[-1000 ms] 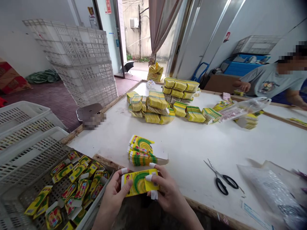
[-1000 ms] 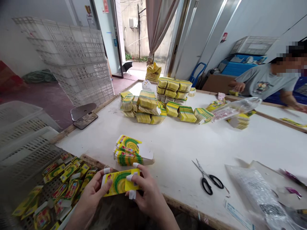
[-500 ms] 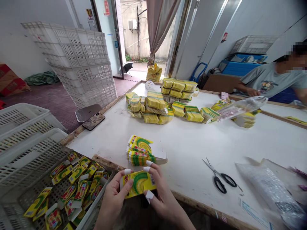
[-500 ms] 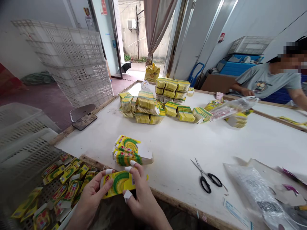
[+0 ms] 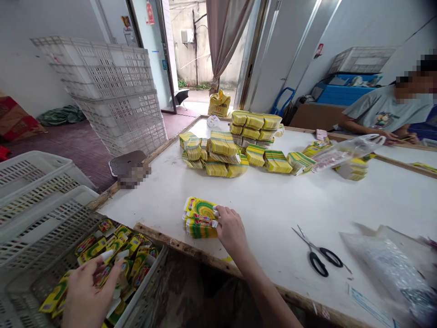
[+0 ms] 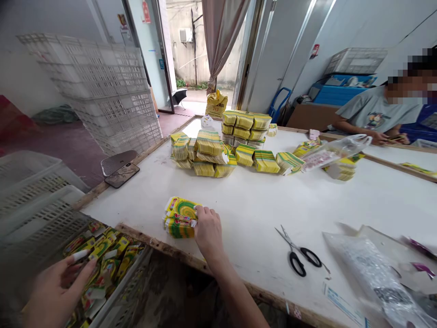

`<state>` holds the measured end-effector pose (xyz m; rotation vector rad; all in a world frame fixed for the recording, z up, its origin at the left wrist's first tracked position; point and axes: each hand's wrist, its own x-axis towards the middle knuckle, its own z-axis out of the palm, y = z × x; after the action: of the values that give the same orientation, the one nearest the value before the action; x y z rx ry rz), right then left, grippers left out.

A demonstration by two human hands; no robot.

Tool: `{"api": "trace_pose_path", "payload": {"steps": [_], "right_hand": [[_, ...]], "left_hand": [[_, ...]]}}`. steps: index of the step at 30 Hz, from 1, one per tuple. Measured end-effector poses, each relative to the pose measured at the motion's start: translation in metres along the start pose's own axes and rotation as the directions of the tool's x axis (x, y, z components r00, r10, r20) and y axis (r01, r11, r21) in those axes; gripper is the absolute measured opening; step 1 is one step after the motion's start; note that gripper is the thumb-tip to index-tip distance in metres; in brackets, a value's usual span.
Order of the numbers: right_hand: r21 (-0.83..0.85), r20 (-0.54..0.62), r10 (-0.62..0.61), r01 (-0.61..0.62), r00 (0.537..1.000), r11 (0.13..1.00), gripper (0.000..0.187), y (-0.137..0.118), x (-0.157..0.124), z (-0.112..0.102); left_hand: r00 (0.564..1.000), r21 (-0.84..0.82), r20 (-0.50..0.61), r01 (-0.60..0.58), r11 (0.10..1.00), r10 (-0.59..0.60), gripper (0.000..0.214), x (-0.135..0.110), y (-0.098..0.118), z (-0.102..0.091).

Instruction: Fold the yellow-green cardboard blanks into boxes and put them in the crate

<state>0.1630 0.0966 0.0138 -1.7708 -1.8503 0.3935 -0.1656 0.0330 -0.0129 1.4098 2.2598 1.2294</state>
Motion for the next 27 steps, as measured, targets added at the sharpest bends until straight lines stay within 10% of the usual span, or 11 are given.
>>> {"api": "trace_pose_path", "payload": {"steps": [11,21,27], "right_hand": [[-0.12,0.059,0.015,-0.008,0.998,0.993,0.038,-0.009,0.005,-0.008],[0.146,-0.01,0.023,-0.021,1.0,0.989,0.046,-0.004,0.001,-0.006],[0.577,0.045,-0.043,0.009,0.998,0.817,0.042,-0.026,-0.035,-0.012]], "left_hand": [[0.909,-0.392,0.381,-0.006,0.92,0.168,0.034,-0.055,0.076,0.054],[0.798,-0.443,0.587,0.178,0.879,0.135,0.031,-0.074,0.071,0.06],[0.86,-0.764,0.501,0.385,0.518,0.1,0.063,-0.092,0.101,0.069]]}}
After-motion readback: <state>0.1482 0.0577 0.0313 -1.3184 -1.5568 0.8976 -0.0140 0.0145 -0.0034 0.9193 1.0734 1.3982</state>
